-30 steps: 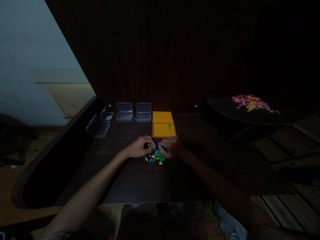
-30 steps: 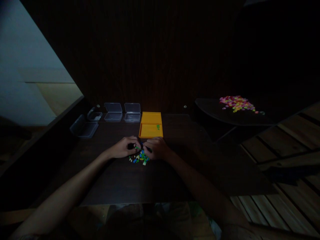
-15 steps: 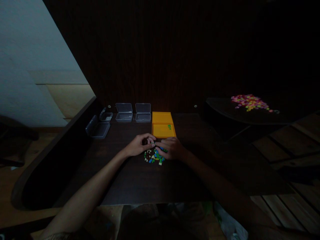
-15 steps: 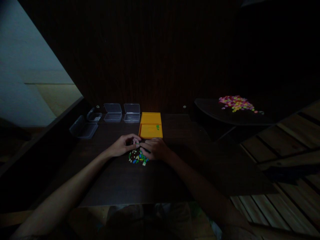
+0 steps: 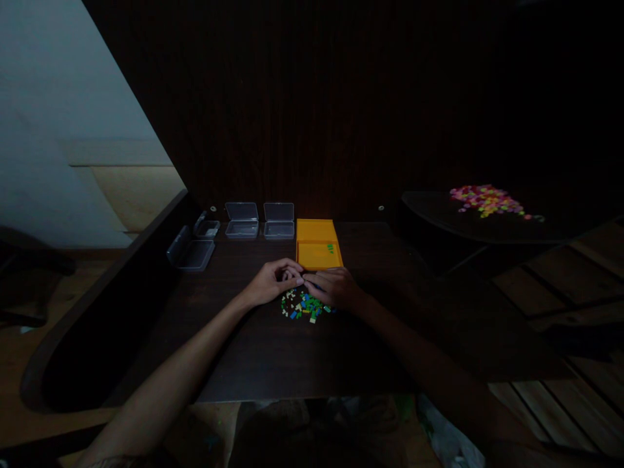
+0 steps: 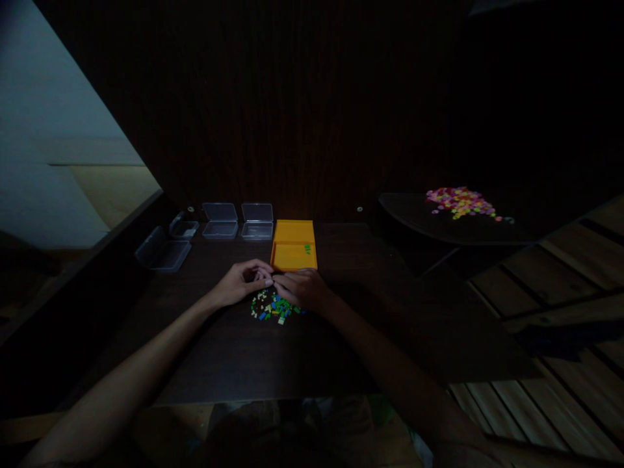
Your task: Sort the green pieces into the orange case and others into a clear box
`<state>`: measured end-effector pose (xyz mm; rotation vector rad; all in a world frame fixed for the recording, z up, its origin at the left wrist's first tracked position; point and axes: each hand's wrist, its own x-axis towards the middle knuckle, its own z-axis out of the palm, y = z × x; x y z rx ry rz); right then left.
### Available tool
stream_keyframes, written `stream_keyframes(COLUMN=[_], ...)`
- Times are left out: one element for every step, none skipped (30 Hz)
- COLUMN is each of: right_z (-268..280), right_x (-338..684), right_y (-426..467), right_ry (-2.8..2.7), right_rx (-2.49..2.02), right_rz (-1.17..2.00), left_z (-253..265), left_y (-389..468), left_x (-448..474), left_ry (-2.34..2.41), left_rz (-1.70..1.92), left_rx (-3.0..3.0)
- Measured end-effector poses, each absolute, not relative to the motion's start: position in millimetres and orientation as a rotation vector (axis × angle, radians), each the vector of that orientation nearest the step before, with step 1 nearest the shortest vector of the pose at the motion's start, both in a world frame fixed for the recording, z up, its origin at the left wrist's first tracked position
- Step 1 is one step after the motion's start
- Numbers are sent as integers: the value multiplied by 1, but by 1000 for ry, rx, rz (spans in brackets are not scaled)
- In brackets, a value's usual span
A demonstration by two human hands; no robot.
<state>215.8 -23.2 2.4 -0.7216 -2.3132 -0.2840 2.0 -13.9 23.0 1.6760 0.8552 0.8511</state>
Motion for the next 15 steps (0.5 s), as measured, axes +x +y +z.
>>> stream_keyframes(right_z=[1, 0, -1, -1, -2, -3, -3, -3, -4, -4, -4, -5, -6, -6, -7], right_x=[217, 219, 222, 225, 230, 235, 240, 245, 250, 255, 259, 263, 265, 267, 269], right_y=[-22, -20, -18, -15, -11, -8, -4, 0, 4, 7, 10, 13, 15, 16, 18], right_ry=[-2287, -2255, -2213, -2167, -2112, -2060, -2013, -1969, -1928, -1893, -1866, -1846, -1833, -1825, -1823], right_rx=[-741, -774, -817, -865, -911, -943, -971, -999, -1034, -1071, -1101, -1126, -1145, -1157, -1165], right_rz=[-273, -263, -251, -232, -209, -176, -139, -110, -88, -66, -39, -7, 28, 62, 91], left_z=[23, 23, 23, 24, 24, 24, 24, 25, 25, 25, 26, 26, 26, 27, 27], left_y=[-14, -14, -14, -14, -14, -14, -14, -14, -14, -14, -15, -15, -16, -17, -18], left_x=[2, 1, 1, 0, 0, -1, -2, -2, -2, -3, -3, -3, -3, -2, -2], left_ry=[859, 863, 865, 866, 866, 865, 861, 854, 843, 830, 816, 805, 799, 799, 801], left_rz=[848, 843, 833, 820, 808, 801, 794, 786, 776, 765, 750, 736, 724, 713, 698], left_rx=[1701, 1734, 1776, 1826, 1880, 1934, 1983, 2025, 2058, 2084, 2107, 2129, 2150, 2170, 2189])
